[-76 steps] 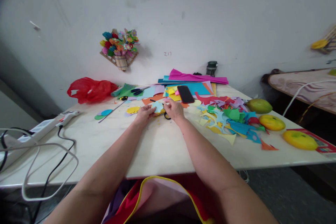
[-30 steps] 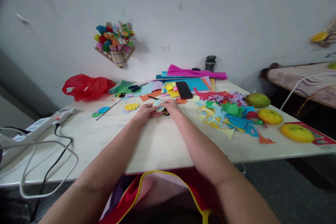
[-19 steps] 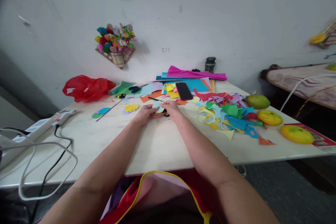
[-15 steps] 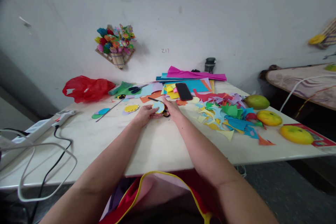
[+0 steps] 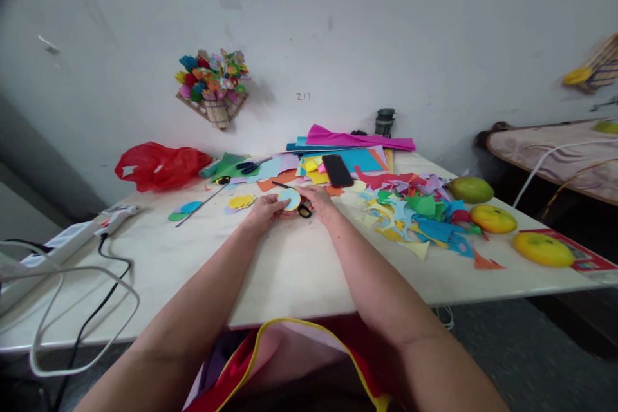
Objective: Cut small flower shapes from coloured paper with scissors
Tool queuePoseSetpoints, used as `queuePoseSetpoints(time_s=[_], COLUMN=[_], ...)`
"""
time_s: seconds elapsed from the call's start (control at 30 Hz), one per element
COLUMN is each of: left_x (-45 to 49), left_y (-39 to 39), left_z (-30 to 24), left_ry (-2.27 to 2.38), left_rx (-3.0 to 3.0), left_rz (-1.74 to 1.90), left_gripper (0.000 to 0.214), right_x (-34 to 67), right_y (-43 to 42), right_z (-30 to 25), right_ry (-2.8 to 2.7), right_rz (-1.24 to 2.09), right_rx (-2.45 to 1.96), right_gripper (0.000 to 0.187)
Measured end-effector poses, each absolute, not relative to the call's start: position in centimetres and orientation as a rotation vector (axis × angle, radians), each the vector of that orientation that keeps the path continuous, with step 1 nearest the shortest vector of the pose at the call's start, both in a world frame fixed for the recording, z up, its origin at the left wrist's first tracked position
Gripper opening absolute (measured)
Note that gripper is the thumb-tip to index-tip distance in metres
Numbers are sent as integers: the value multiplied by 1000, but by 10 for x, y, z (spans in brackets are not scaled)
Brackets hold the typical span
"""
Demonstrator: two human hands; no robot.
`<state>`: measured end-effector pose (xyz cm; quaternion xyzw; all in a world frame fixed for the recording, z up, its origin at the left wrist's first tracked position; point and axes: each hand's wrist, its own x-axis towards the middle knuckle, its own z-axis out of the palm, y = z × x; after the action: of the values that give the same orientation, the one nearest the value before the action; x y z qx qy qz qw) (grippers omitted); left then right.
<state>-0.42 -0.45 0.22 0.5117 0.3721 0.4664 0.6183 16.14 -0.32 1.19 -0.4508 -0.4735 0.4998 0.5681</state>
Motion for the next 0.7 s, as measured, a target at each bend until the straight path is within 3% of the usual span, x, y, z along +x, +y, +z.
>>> queuePoseSetpoints(time_s=[0.47, 0.7], left_x=[0, -4], left_y=[-10, -6], left_z=[3, 1], left_ry=[940, 776], left_rx=[1322, 1248], left_rz=[991, 970], left_gripper=[43, 37], right_x=[155, 152], right_y=[3, 2], right_z=[3, 6], right_ry=[-1184, -1151], right_rz=[1184, 1189], right_rx=[-992, -968], right_gripper=[30, 31])
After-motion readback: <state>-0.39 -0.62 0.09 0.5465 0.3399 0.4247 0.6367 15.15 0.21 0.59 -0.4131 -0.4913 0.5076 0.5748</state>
